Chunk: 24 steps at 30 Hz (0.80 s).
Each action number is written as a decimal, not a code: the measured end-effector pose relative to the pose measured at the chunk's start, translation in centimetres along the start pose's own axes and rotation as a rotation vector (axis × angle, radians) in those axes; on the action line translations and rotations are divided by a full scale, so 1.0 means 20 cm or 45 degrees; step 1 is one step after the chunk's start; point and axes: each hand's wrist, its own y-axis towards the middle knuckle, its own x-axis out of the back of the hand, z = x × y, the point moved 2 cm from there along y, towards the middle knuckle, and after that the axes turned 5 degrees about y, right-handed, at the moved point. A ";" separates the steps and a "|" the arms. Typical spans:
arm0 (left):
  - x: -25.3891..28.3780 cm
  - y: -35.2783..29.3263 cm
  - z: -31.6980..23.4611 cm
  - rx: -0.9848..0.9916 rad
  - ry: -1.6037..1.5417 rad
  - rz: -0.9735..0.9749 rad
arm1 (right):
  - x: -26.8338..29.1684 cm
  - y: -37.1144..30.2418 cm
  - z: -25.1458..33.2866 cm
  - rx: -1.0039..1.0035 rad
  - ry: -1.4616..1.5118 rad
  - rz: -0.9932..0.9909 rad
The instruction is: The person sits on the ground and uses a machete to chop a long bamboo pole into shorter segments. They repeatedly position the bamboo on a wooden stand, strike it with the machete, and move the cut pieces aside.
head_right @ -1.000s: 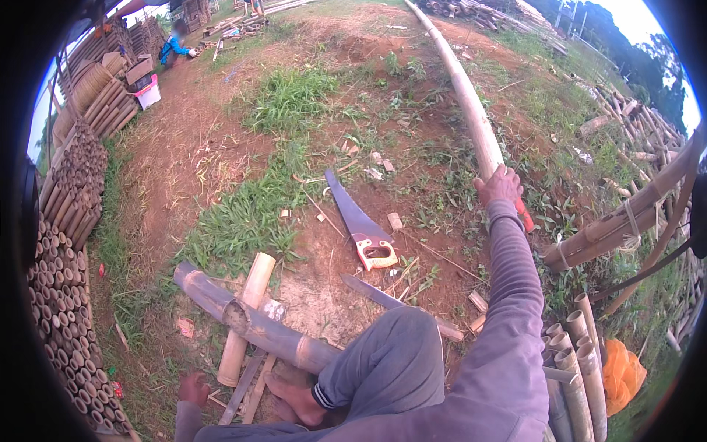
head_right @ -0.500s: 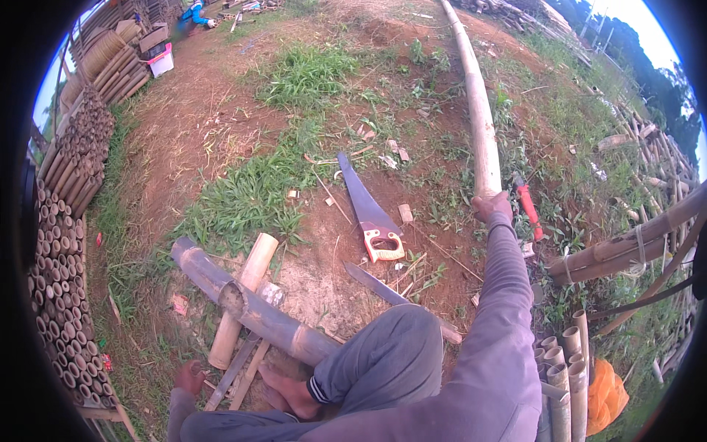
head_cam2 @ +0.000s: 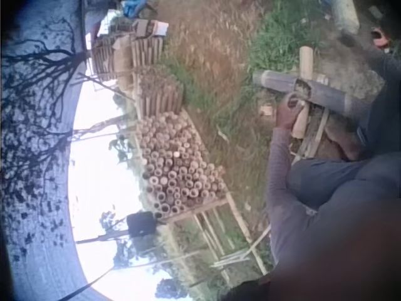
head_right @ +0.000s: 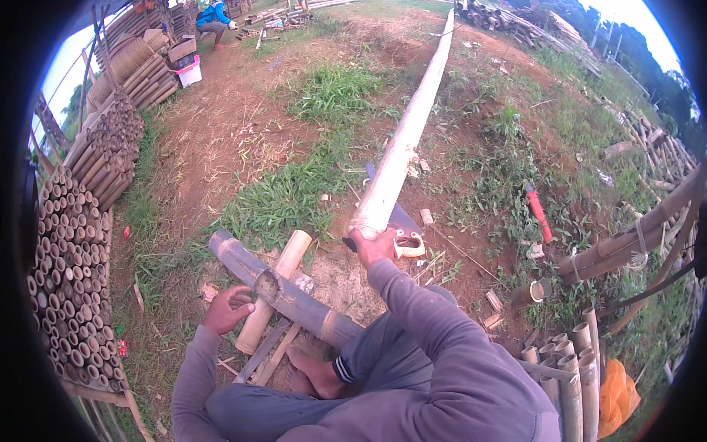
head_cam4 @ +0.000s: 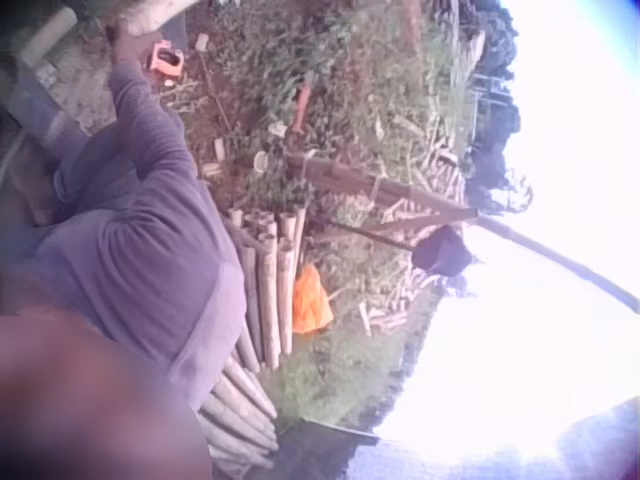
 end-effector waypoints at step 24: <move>-0.04 0.09 -0.15 -0.014 0.309 0.232 | -0.01 -0.27 -0.30 -0.253 0.291 0.676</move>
